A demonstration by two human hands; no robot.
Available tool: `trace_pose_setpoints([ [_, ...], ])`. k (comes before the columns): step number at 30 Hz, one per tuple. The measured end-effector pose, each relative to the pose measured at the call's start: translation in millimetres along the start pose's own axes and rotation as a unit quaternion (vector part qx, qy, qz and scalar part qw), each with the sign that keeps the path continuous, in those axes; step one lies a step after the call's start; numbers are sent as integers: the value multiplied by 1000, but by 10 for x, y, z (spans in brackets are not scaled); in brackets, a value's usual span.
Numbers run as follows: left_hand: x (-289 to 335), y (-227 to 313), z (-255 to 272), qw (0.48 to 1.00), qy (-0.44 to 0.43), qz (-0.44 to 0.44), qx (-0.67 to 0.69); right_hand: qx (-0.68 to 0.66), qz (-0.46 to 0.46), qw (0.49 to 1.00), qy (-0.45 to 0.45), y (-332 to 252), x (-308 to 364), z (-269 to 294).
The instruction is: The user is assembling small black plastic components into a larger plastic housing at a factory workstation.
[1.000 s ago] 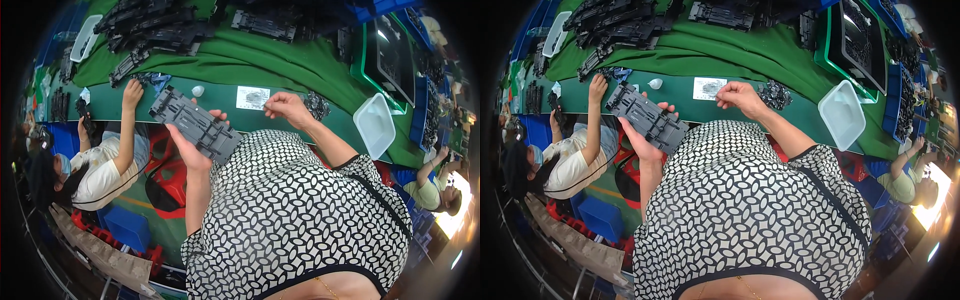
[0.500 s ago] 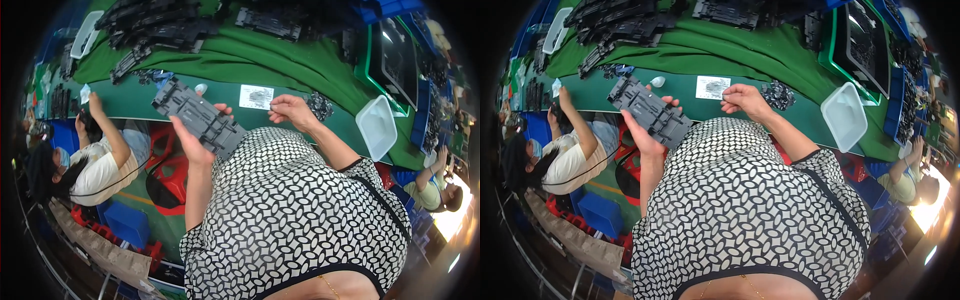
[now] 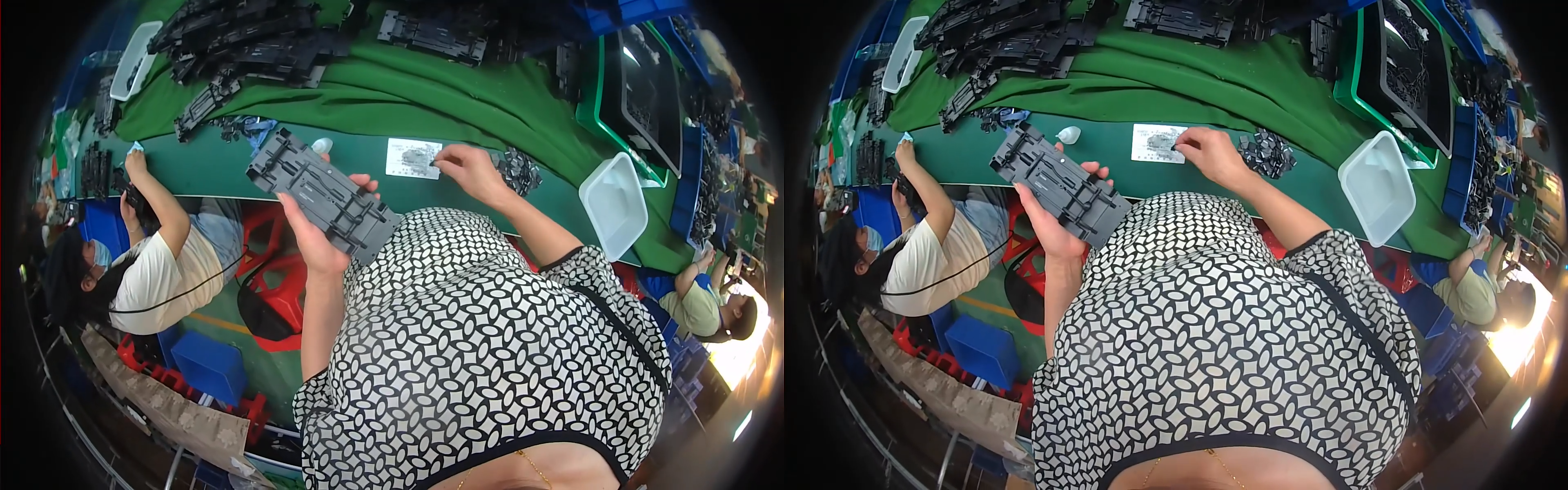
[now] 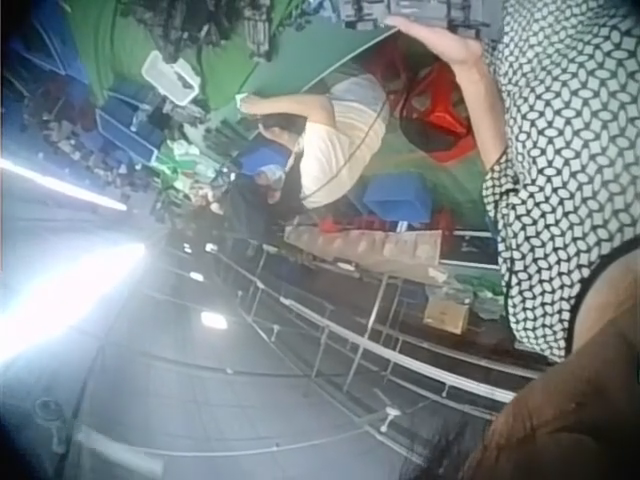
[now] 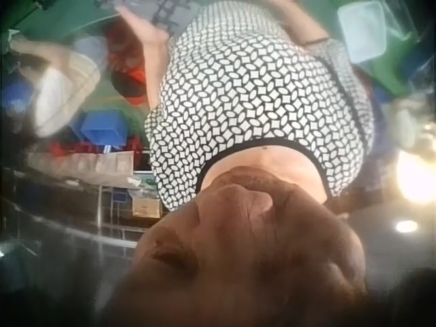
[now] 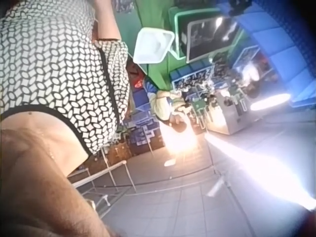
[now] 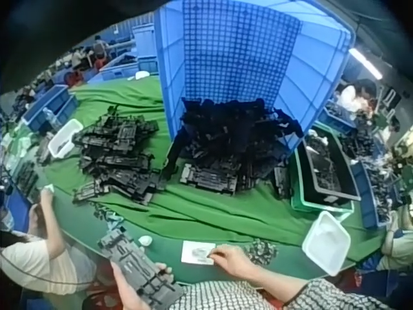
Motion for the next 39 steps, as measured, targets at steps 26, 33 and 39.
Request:
trace_pose_setpoints([
  [26, 21, -89, -140, 999, -27, 33, 14, 355, 264, 895, 60, -356, -396, -259],
  [33, 34, -83, -201, 999, -31, 33, 16, 435, 356, 827, 25, -272, -203, -350],
  [39, -4, -23, -140, 1000, 12, -12, 19, 218, 288, 929, 81, -394, -57, -13],
])
Point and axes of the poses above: each hand's wrist, its own x-axis away from the middle knuckle, its own z-axis out of the back of the hand, y = z × x, the point moved 7 cm from there along -x, towards the middle knuckle, and after that the axes turned 3 degrees about -z, right-handed, at the moved point
